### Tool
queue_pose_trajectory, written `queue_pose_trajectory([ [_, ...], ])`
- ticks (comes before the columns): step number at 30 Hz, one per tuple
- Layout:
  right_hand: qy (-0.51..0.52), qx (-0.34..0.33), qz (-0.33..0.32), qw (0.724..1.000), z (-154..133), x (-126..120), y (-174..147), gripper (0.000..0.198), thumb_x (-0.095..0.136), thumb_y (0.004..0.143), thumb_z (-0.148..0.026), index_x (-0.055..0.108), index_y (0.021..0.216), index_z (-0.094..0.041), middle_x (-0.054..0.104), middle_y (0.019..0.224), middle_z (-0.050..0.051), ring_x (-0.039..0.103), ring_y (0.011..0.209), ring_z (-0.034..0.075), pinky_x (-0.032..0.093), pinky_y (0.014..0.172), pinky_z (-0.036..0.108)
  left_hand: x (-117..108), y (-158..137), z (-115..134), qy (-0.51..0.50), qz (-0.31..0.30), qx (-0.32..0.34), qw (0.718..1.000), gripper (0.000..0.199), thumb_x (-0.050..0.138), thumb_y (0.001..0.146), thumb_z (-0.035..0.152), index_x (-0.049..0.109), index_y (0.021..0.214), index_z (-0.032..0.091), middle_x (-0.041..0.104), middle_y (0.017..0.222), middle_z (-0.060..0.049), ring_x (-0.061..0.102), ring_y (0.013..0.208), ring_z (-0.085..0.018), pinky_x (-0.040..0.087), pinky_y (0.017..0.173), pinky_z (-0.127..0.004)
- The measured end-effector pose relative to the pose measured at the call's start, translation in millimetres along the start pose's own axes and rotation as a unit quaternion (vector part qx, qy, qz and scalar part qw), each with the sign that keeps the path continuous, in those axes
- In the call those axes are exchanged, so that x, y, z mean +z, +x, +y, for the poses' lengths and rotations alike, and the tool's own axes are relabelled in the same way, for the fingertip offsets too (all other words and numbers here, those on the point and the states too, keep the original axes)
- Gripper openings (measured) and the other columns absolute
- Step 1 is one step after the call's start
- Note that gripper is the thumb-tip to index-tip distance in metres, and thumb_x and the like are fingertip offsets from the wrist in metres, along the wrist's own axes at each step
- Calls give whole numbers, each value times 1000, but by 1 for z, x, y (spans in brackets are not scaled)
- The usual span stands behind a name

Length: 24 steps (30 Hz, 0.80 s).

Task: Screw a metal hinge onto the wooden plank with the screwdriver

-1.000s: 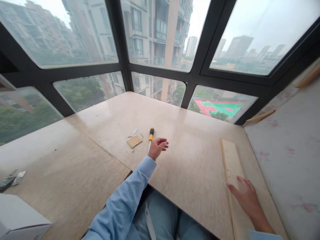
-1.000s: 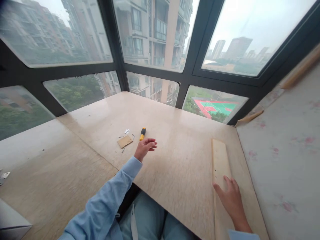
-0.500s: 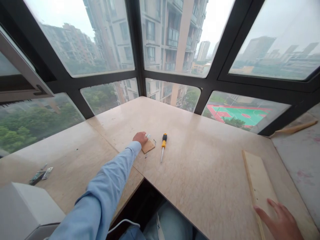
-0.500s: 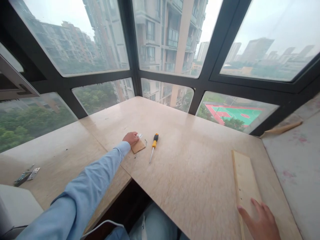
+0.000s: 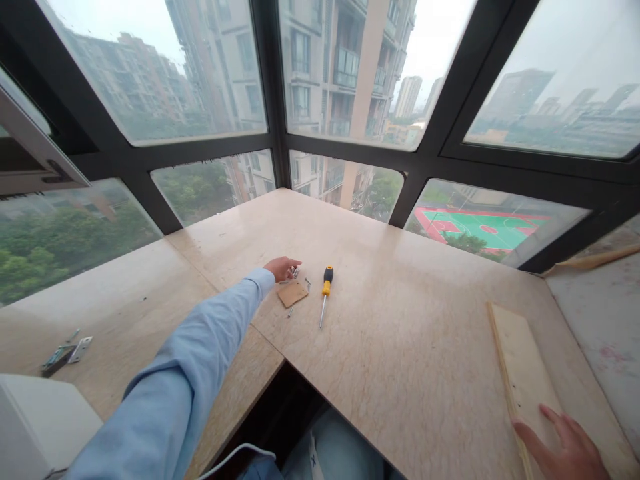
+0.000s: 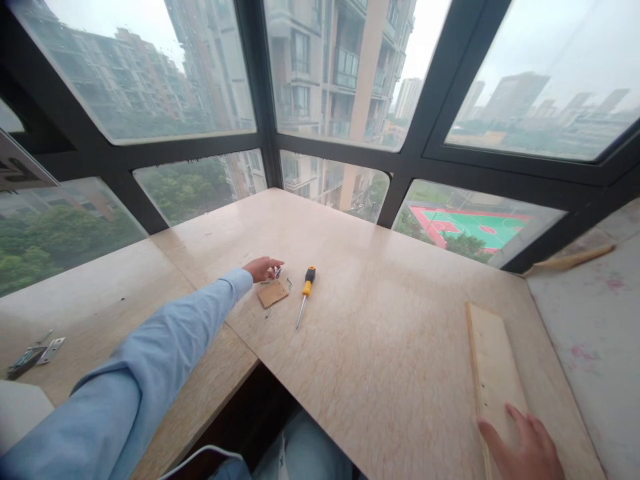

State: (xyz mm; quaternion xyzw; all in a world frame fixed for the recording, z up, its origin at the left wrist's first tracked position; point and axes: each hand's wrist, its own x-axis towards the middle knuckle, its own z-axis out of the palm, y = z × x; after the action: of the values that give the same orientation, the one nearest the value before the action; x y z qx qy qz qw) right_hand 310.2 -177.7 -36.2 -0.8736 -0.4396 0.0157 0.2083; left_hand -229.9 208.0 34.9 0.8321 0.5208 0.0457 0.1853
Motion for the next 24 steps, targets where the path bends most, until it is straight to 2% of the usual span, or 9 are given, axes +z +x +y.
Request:
queue_pose_trajectory([
  [3,-1,-8,8,1000,-3,-2,-1,77,36,68,-71,56,110,-11,57,118,26,46,129,47,33,113,54,-1,1,2,52,-18,23,998,64,65,70,14,61,132,24,70,115,-9,60,112,-26,43,95,-31],
  [8,-20,1,-15,1000,-7,-5,-2,83,32,70,-72,57,113,-5,54,124,30,45,130,48,33,114,54,-2,-1,5,85,-34,31,995,73,66,71,12,51,141,27,68,119,-9,60,111,-26,43,87,-28],
  [12,-22,-2,-14,1000,-9,-7,-4,84,31,72,-71,56,116,-4,54,125,31,45,130,48,34,113,54,-2,-3,6,96,-43,50,993,62,63,73,8,60,131,28,68,119,-8,60,113,-25,44,87,-28],
  [15,-19,-7,-10,1000,-8,-6,-5,83,32,73,-70,55,117,-5,54,125,29,45,130,47,34,113,54,-3,-3,8,125,-41,70,989,53,62,76,13,62,127,27,66,122,-10,60,113,-26,46,87,-31],
  [24,-13,-12,17,1000,-1,0,-3,80,36,72,-68,57,116,-5,56,123,29,46,129,47,34,112,55,-15,7,17,173,-62,44,982,62,69,67,30,58,128,19,70,108,-13,65,100,-29,46,84,-34],
])
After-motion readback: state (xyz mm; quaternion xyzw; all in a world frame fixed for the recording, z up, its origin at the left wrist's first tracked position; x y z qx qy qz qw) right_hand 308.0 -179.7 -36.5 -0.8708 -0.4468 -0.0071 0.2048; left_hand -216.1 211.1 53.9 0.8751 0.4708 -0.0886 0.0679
